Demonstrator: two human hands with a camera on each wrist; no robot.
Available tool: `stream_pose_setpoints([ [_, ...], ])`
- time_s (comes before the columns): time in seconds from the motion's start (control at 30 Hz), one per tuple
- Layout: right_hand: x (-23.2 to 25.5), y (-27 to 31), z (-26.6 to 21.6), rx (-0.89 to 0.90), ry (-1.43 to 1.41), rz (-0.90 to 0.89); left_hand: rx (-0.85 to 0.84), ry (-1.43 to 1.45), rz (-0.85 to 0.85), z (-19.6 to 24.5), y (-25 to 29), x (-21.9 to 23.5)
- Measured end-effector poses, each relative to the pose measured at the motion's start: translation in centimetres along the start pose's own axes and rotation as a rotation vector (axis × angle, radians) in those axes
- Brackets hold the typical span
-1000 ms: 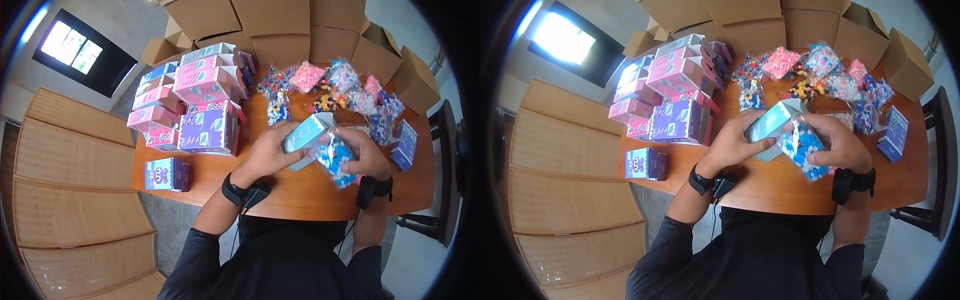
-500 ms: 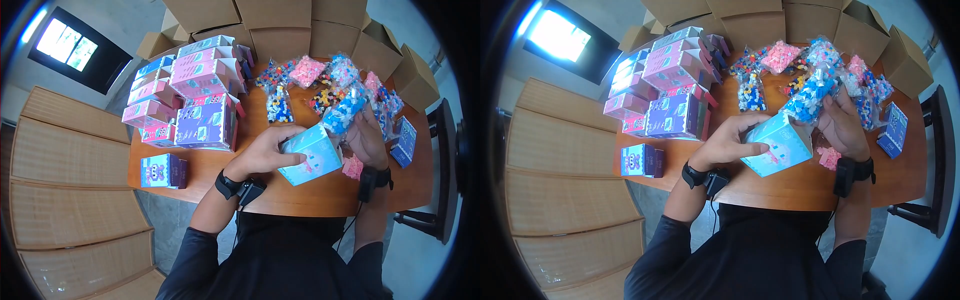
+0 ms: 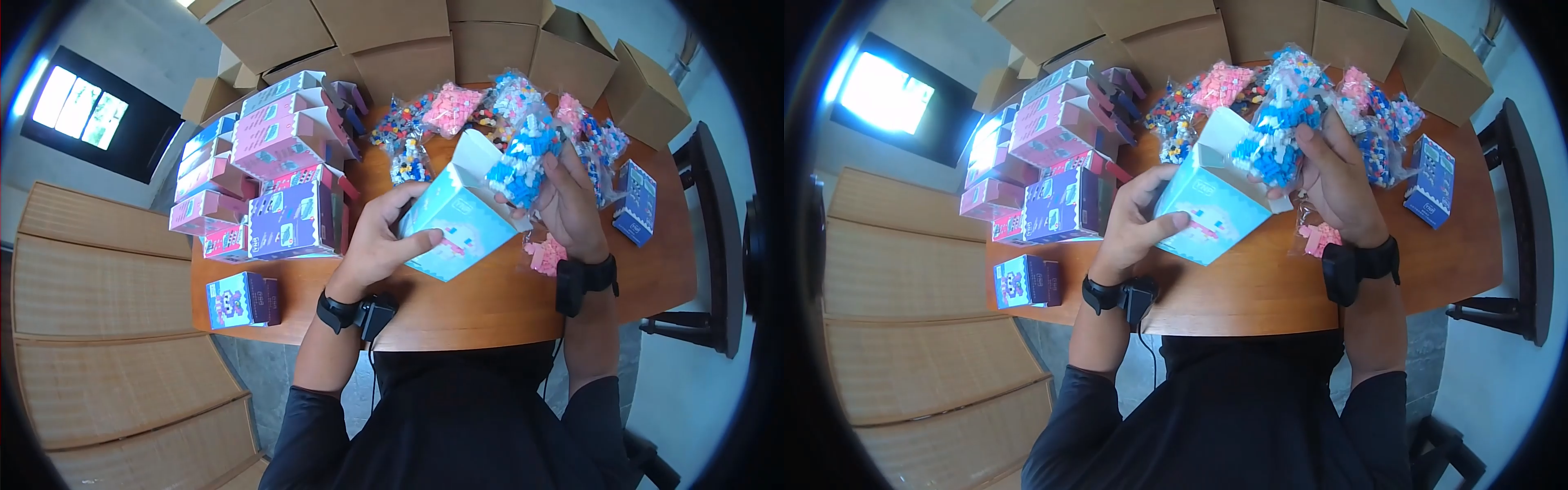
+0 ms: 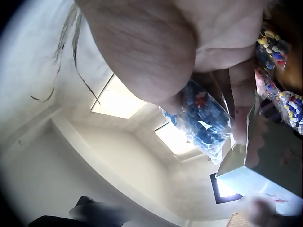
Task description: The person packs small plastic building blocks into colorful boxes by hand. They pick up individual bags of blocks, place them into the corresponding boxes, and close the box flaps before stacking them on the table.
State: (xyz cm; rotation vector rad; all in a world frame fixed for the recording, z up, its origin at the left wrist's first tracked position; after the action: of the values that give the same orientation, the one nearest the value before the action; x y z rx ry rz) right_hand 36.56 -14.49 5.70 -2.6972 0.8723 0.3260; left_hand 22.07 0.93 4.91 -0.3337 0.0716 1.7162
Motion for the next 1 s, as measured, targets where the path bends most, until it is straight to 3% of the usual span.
stream_pose_setpoints([
  [0.1,0.3,0.2,-0.2,0.069,0.093,0.102,-0.009,0.002,0.02,0.1,0.0,0.1],
  [0.2,-0.1,0.5,-0.8,0.037,0.226,0.024,-0.039,-0.08,-0.022,0.1,0.0,0.0],
  [0.3,0.3,0.4,-0.6,0.064,0.354,0.084,-0.016,-0.095,-0.065,-0.2,0.0,-0.6],
  [0.5,-0.3,0.3,-0.5,0.161,0.23,0.03,0.04,-0.04,-0.07,-0.7,0.0,-0.8],
  [0.7,-0.5,0.6,-0.7,0.148,0.057,0.195,0.027,0.076,-0.04,-0.3,0.2,-1.0],
  [0.8,0.6,0.5,-0.2,0.126,-0.009,0.165,0.005,0.051,-0.033,-0.3,0.1,-0.7],
  [1.0,-0.7,0.7,-0.7,0.07,0.244,0.094,-0.018,-0.079,-0.092,0.2,0.2,-1.1],
])
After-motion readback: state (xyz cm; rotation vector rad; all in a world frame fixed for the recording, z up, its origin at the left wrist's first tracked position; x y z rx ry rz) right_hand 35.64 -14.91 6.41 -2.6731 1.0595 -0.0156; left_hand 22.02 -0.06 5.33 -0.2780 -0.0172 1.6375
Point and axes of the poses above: each hand's wrist, its own y-axis away from the middle knuckle, its own x-axis out of the back of the hand, z = x × y, the point moved 7 cm from there along -y, towards the middle knuckle, and after that the axes turned 15 degrees about y, right-handed, at the moved point
